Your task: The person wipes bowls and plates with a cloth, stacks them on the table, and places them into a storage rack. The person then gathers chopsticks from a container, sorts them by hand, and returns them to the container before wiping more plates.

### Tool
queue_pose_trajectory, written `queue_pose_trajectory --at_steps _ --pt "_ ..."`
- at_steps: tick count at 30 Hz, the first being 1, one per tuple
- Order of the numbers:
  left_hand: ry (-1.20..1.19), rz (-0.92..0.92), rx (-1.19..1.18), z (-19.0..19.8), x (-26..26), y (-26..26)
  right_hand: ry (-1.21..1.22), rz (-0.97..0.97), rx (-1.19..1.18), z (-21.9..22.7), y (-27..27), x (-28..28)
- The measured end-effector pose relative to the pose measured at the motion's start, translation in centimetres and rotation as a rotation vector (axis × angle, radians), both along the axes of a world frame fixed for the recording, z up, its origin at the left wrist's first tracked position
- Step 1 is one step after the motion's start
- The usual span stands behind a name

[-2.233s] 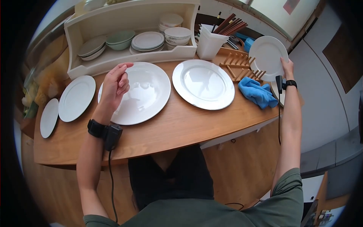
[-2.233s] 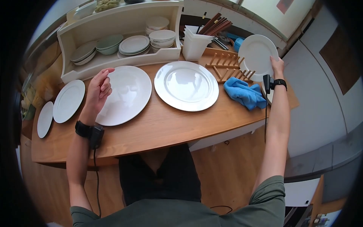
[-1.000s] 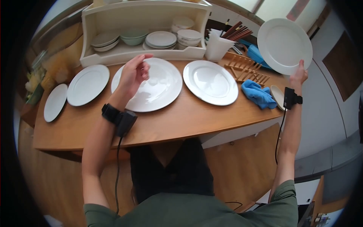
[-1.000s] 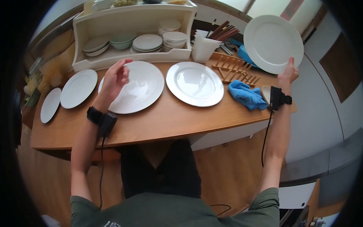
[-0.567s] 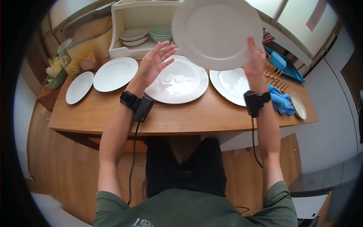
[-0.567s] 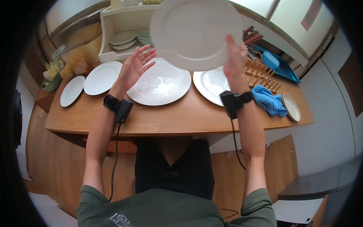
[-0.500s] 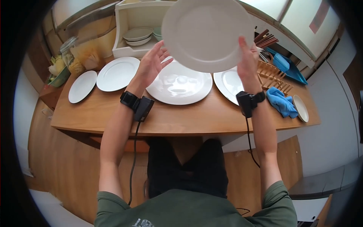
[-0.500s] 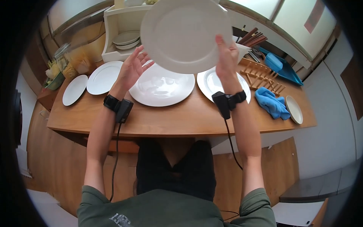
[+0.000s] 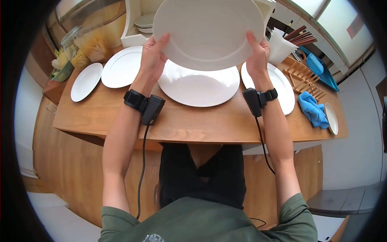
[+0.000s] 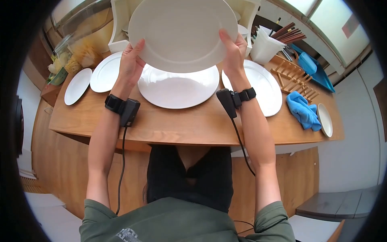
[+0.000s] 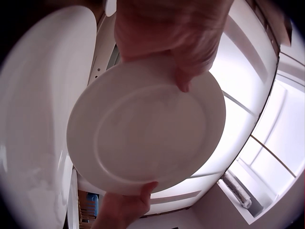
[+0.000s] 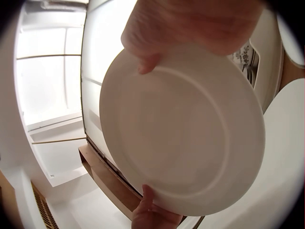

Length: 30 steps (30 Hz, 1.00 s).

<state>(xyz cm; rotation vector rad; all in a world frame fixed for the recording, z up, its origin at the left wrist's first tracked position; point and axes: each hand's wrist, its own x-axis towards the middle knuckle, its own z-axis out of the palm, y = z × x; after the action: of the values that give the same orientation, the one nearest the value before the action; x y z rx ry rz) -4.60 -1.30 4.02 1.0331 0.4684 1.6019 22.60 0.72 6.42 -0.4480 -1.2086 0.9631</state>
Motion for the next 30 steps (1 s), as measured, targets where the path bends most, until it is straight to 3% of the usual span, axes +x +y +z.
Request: queue_pose_trajectory --at_steps 17,25,30 --pt "0.004 0.065 -0.022 0.3 0.3 -0.6 0.109 0.043 0.017 -0.7 -0.3 -0.4" --pt "-0.003 0.081 0.043 0.2 0.3 -0.4 -0.102 -0.198 0.109 -1.2 0.3 0.3" --pt "0.025 0.139 0.072 0.4 0.7 -0.8 -0.143 -0.188 0.078 -1.9 0.9 0.3"
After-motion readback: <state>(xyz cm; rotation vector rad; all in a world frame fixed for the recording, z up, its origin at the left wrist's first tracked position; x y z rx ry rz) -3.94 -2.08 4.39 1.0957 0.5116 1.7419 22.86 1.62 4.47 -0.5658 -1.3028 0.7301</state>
